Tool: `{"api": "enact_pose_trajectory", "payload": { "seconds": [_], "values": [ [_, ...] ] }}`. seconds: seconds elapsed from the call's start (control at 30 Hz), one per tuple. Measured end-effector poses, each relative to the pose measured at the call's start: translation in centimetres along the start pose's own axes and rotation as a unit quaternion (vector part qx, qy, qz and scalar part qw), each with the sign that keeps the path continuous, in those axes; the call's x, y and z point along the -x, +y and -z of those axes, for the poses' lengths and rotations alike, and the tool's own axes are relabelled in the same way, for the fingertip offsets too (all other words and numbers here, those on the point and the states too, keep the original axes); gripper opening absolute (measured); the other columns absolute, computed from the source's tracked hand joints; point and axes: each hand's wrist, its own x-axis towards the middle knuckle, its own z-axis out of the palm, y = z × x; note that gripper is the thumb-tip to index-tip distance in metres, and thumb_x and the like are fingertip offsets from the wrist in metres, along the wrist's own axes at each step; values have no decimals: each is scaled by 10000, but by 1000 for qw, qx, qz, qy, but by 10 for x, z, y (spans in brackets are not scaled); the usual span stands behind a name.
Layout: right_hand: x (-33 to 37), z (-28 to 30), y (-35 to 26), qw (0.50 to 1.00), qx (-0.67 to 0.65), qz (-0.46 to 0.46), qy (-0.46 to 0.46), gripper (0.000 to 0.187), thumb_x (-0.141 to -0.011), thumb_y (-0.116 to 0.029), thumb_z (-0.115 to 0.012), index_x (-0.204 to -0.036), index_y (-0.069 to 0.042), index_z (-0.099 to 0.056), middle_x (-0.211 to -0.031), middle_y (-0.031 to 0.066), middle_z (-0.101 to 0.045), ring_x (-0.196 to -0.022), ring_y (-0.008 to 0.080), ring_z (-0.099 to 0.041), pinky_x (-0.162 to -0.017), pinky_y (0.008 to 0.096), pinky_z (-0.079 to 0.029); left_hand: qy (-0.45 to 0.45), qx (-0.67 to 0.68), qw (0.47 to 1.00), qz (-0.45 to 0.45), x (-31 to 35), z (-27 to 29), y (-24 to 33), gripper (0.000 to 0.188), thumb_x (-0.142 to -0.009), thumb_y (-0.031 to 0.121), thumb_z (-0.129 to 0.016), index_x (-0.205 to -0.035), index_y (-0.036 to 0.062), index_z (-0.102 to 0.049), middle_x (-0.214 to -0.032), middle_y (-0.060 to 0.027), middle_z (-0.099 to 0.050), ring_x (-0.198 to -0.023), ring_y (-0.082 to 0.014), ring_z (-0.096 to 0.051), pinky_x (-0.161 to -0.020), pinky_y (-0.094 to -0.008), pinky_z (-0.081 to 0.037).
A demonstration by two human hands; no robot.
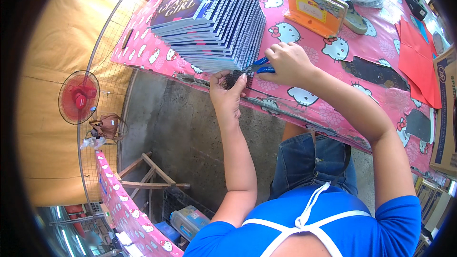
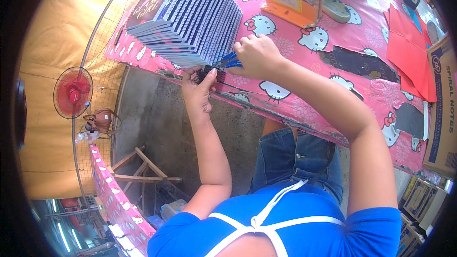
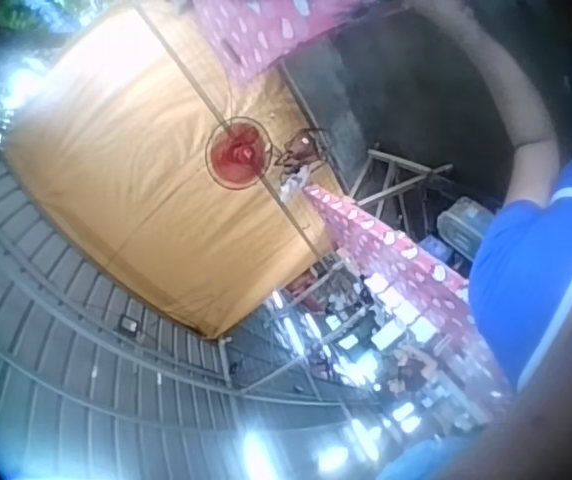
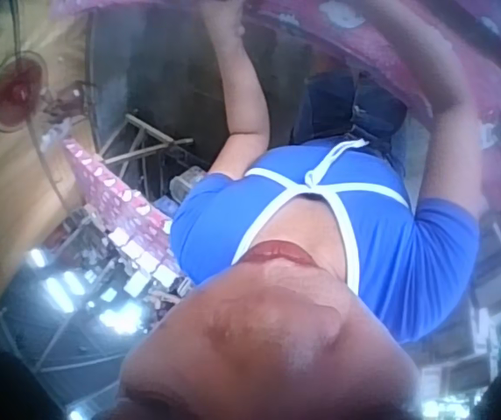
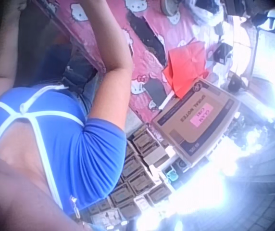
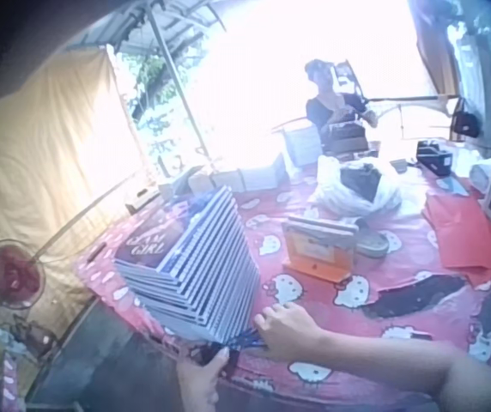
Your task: The person assembles spiral notebooks by inserting plastic coils into the punched edges, trimming the excess coil with nippers, and stacking the finished products.
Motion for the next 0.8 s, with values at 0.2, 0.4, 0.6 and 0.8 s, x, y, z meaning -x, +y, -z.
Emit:
{"api": "enact_pose_trajectory", "payload": {
  "seconds": [0.2, 0.4, 0.6, 0.8],
  "values": [
    [-4, 8, -2, 992, -63, -64, -94, 546, -747, -559, -664, -734, -13, -654, -663, 121, -642, -628, 285, -664, -602, 389, -530, -2, 5, 1000, -3, 0, 0, -1, 444, -728, 24, -783, -1073, -5, -505, -843, -90, -635, -644, -131, -620, -482, -214, -445],
    [10, 13, 10, 992, -45, -81, -86, 525, -745, -543, -663, -704, -20, -653, -623, 116, -637, -604, 292, -662, -572, 406, -527, 6, 0, 999, 48, 0, 12, -2, 450, -726, 41, -790, -1078, -12, -516, -836, -94, -646, -639, -136, -624, -483, -215, -454],
    [5, -11, 7, 999, -15, 2, 48, 495, -733, -522, -670, -731, -28, -659, -676, 125, -648, -652, 282, -669, -603, 398, -532, 25, -67, 997, 33, 2, -4, -6, 438, -723, 59, -795, -1063, -14, -530, -855, -97, -646, -641, -140, -628, -480, -219, -454],
    [4, 20, -3, 974, -54, -109, -189, 513, -736, -515, -668, -790, -4, -657, -774, 137, -654, -729, 285, -667, -666, 391, -534, 17, -20, 999, 43, -1, 11, -10, 443, -713, 76, -808, -1053, -13, -539, -879, -94, -638, -633, -134, -615, -483, -226, -452]
  ]
}}
